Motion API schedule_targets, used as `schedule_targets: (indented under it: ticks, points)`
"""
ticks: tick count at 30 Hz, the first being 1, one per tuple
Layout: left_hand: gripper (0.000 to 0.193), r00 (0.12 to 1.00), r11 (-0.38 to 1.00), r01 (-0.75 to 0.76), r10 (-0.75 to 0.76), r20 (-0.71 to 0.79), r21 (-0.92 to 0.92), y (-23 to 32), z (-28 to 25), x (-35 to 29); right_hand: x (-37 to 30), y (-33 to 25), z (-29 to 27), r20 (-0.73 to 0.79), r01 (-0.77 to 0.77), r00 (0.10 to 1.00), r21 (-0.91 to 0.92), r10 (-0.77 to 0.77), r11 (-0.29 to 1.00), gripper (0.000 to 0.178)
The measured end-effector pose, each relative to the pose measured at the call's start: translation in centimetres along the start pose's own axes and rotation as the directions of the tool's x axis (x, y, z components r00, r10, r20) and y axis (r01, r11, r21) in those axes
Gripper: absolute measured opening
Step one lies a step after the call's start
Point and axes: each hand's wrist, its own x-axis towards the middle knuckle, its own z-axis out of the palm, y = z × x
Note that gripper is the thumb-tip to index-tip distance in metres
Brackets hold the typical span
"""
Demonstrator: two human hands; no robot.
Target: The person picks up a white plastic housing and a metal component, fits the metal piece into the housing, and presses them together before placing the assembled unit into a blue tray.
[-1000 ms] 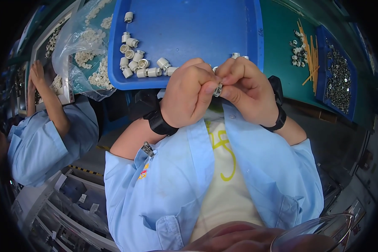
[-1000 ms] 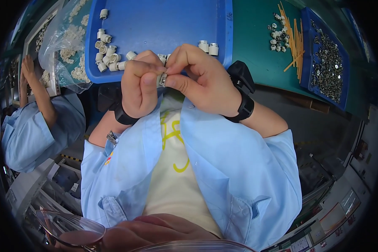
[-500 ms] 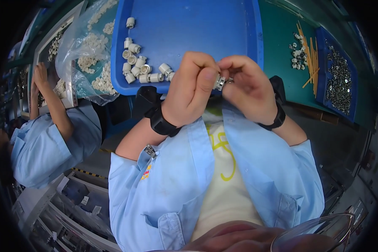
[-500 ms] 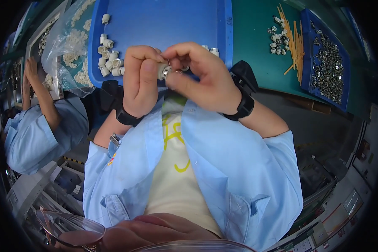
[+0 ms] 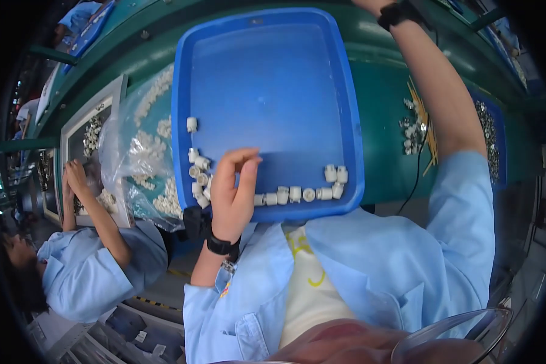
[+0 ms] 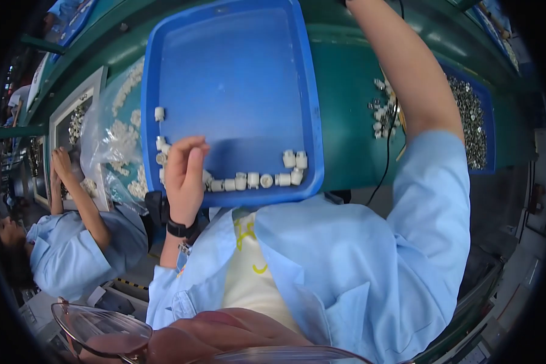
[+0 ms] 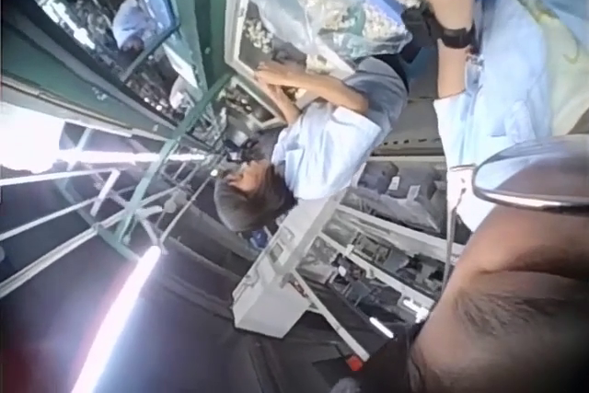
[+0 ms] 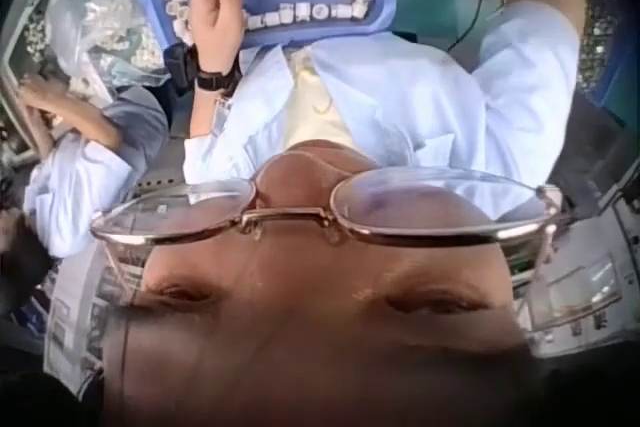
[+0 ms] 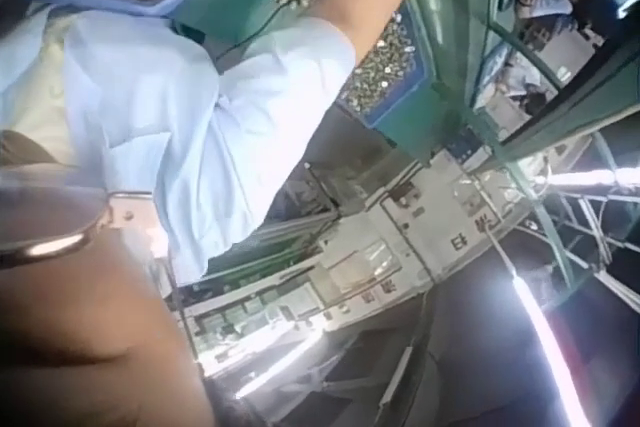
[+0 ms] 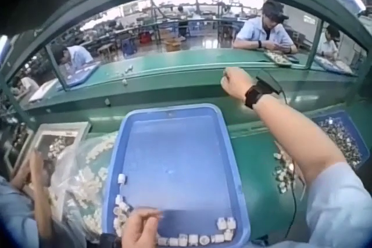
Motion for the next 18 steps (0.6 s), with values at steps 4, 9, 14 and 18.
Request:
schedule_targets:
  ticks: [4,9,14,18]
  points:
    - [0.014,1.0,0.981,0.013,-0.011,-0.011,0.193,0.2,-1.1,0.6,6.2,15.7,8.4,0.148,-0.171,0.955,-0.437,0.258,0.883,0.029]
    - [0.015,0.986,0.797,-0.039,0.128,-0.105,0.603,-0.4,-3.3,0.8,6.3,20.2,12.7,0.218,-0.227,0.89,-0.549,0.4,0.804,0.027]
    - [0.025,0.99,0.473,-0.004,0.125,-0.062,0.881,-1.3,-3.6,1.5,5.3,17.2,9.2,0.296,0.005,0.947,-0.394,0.122,0.919,0.028]
    - [0.031,0.997,0.47,-0.069,0.051,0.051,0.88,-2.0,-3.7,1.3,-0.3,5.3,-1.0,0.281,-0.084,0.959,0.179,0.031,0.98,0.027]
